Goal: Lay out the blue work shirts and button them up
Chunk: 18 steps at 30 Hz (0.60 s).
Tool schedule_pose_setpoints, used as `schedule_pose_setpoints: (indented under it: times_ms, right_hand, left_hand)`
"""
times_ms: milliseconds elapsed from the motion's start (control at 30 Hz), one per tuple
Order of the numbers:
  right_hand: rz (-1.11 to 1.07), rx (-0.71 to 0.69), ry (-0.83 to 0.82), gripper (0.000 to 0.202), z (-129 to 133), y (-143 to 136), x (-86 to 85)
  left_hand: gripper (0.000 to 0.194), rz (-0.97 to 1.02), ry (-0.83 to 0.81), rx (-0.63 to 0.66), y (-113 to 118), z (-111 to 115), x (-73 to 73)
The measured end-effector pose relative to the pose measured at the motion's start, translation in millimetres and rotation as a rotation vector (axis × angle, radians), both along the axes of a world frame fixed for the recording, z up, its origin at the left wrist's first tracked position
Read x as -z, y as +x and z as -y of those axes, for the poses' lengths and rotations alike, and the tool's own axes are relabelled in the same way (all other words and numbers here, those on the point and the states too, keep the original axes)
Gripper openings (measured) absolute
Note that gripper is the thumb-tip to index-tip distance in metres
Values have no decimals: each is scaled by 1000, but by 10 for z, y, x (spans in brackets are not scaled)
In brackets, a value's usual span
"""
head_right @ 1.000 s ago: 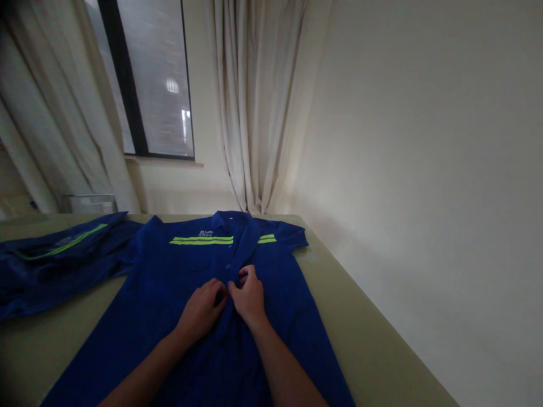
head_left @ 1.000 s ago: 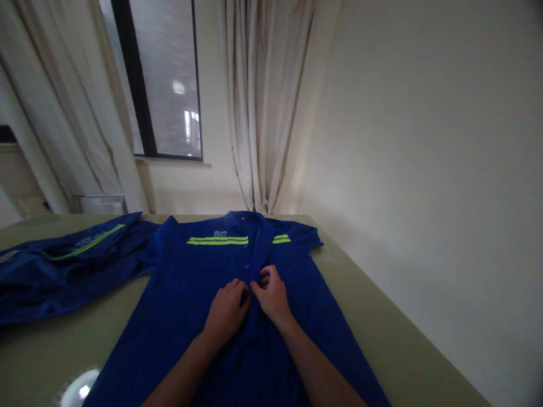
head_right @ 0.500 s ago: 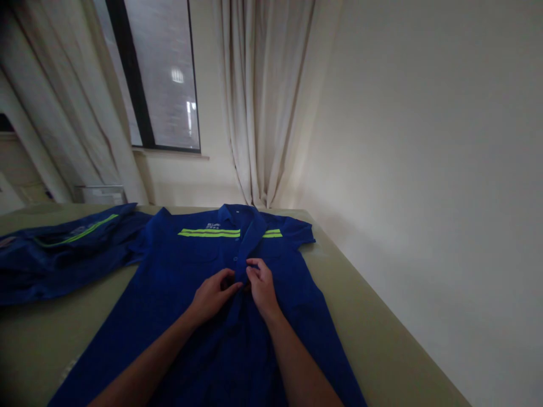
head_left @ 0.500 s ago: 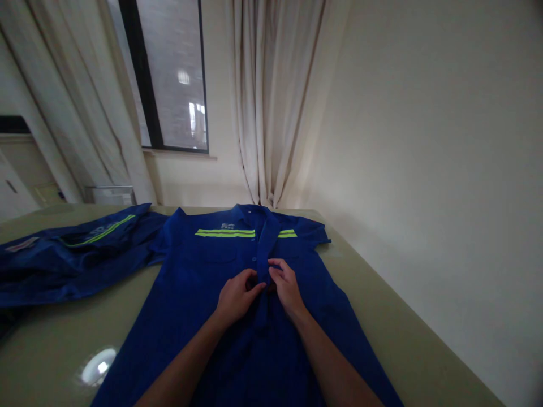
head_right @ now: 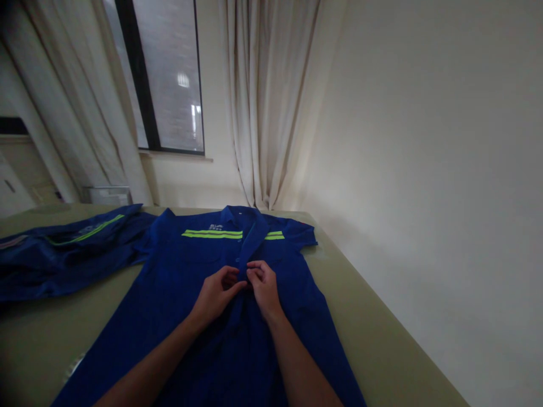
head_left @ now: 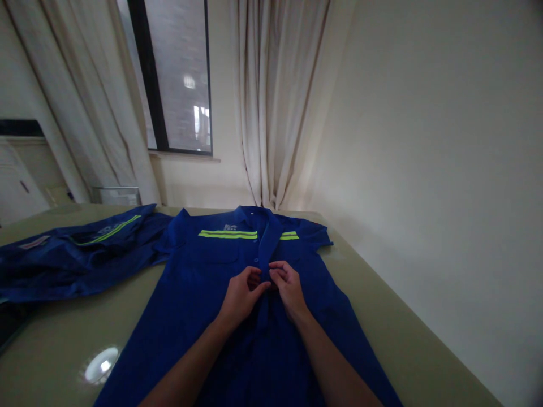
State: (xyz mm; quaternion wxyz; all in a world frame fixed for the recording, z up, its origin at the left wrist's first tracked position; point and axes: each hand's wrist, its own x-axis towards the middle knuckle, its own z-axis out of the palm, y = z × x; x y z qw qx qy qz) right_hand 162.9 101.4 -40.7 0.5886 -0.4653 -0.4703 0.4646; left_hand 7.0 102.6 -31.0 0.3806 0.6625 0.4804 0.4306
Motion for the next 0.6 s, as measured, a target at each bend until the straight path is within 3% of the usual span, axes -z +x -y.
schedule_pose_setpoints:
  times_ms: [233, 433, 600]
  right_hand:
    - [207, 3, 150, 24, 8, 21, -35]
    - [408, 38, 217, 8, 26, 70, -98]
    - [739, 92, 221, 23, 112, 91, -218]
  left_hand:
    - [44, 94, -113, 97, -31, -112, 165]
    - [43, 86, -201, 65, -50, -132, 137]
    - [41, 99, -244, 54, -71, -143, 94]
